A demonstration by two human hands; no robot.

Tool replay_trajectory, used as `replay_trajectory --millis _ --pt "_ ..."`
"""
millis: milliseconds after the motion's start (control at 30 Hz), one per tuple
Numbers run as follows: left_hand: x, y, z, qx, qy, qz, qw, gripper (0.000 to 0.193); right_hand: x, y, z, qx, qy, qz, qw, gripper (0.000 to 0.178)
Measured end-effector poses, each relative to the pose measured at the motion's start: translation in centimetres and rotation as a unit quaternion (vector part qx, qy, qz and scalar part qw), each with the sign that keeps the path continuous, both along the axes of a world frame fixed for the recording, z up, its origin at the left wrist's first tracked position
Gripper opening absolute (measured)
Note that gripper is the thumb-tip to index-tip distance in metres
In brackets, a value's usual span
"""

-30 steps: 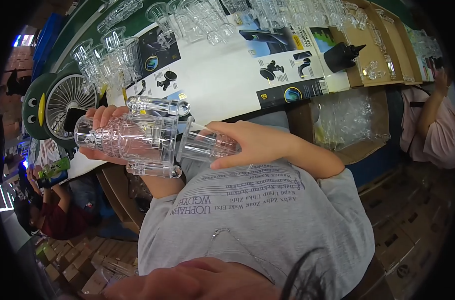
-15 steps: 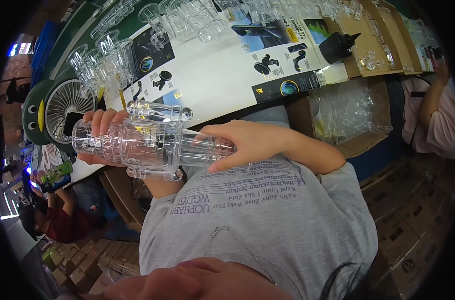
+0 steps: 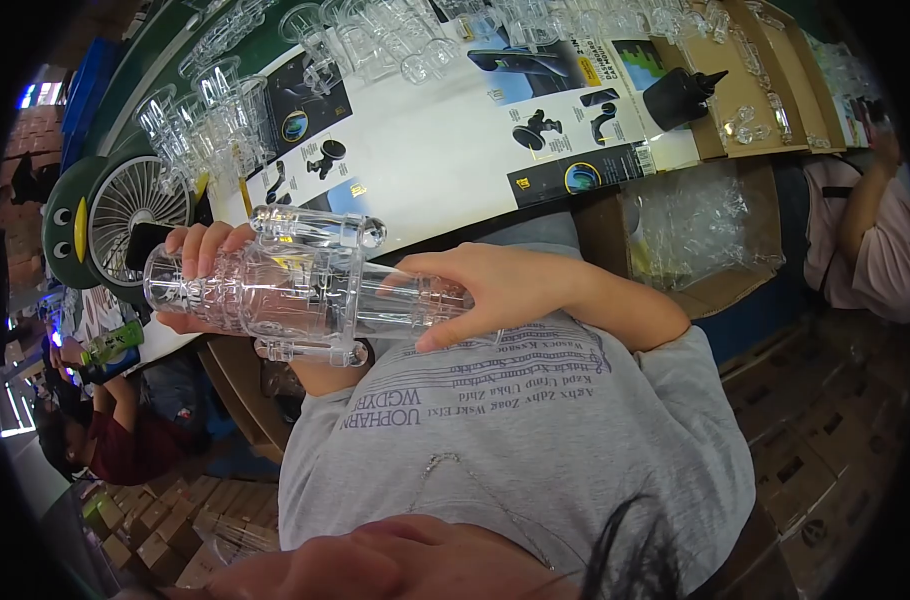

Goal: Applying liquid adhesive or sealant from a squeeze bottle to clear plastic components and assembling them.

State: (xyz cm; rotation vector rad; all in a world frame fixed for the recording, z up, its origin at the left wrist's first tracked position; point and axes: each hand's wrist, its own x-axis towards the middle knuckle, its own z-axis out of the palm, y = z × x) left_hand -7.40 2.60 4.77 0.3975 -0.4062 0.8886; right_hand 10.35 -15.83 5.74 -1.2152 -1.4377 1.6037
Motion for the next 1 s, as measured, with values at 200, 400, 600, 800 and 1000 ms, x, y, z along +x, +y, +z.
replay_trajectory --millis 200,400,600,800,1000 --pt "0.3 -0.2 0.0 -0.003 0.006 0.017 1.0 0.059 0.0 0.3 -0.2 -0.01 0.007 -0.006 1.0 0.066" --pt "0.7 -0.8 0.7 -0.02 -0.009 0.045 0.999 0.057 -0.3 0.9 0.6 -0.002 -0.032 0.004 0.999 0.067" --pt "0.7 -3.6 2.6 0.114 0.128 0.186 0.967 0.061 -0.5 0.9 -0.2 0.141 -0.244 -0.128 0.951 0.06" --pt "-0.4 -4.7 5.1 0.299 -0.043 0.359 0.883 0.055 -1.9 0.9 0.1 0.292 -0.264 -0.083 0.915 0.046" --pt "-2.5 -5.6 6.7 0.368 -0.016 0.309 0.877 0.051 -3.6 2.4 -1.3 0.377 -0.251 -0.135 0.881 0.039"
